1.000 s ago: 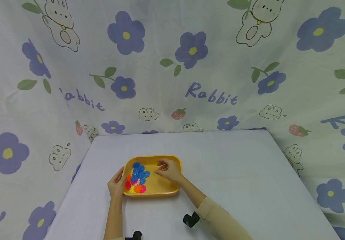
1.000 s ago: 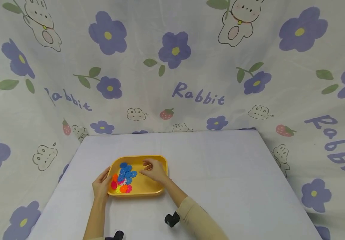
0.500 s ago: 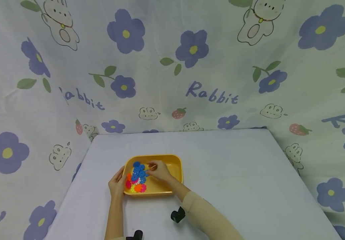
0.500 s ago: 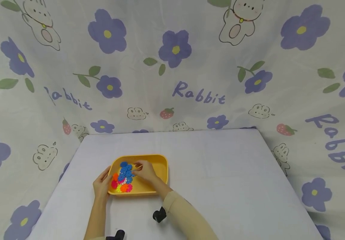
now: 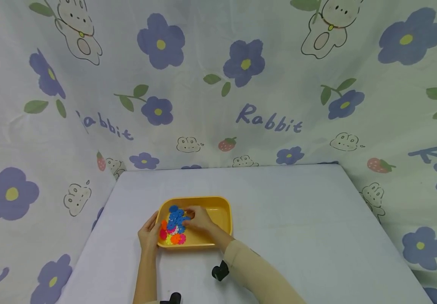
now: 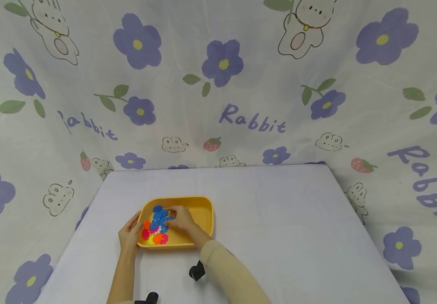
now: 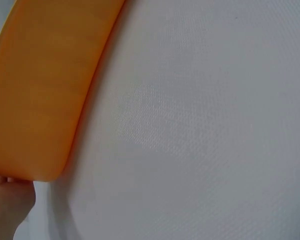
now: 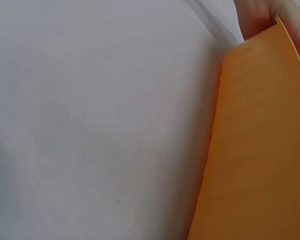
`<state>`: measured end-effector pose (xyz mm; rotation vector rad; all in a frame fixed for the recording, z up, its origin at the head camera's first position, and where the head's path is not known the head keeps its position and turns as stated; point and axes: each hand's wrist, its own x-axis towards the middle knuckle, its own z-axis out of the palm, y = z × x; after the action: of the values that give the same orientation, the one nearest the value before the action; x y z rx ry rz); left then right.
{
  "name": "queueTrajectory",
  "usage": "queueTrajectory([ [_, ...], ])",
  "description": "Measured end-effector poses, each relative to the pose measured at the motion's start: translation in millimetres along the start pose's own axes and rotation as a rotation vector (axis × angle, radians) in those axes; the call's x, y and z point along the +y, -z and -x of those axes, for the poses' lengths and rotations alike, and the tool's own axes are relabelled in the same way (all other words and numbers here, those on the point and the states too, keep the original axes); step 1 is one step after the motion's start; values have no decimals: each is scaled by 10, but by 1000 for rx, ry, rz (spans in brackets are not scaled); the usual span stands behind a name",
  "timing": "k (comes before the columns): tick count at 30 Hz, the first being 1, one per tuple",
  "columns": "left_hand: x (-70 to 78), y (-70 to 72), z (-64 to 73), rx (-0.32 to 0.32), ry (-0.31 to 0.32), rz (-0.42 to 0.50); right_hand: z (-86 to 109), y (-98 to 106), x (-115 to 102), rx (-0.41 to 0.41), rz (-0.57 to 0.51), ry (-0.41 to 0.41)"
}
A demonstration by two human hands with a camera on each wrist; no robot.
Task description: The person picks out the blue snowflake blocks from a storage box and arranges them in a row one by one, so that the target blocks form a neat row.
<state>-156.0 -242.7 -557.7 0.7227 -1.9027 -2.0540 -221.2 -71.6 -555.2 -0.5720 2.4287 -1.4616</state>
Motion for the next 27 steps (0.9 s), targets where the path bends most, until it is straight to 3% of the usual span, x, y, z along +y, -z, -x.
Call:
queueTrajectory([
  [21,3,5,15,-24,27,1,-14,-49,38,9,296,35],
  [27,1,1,18,-16,26,14,-10,-36,60,-6,326,73],
])
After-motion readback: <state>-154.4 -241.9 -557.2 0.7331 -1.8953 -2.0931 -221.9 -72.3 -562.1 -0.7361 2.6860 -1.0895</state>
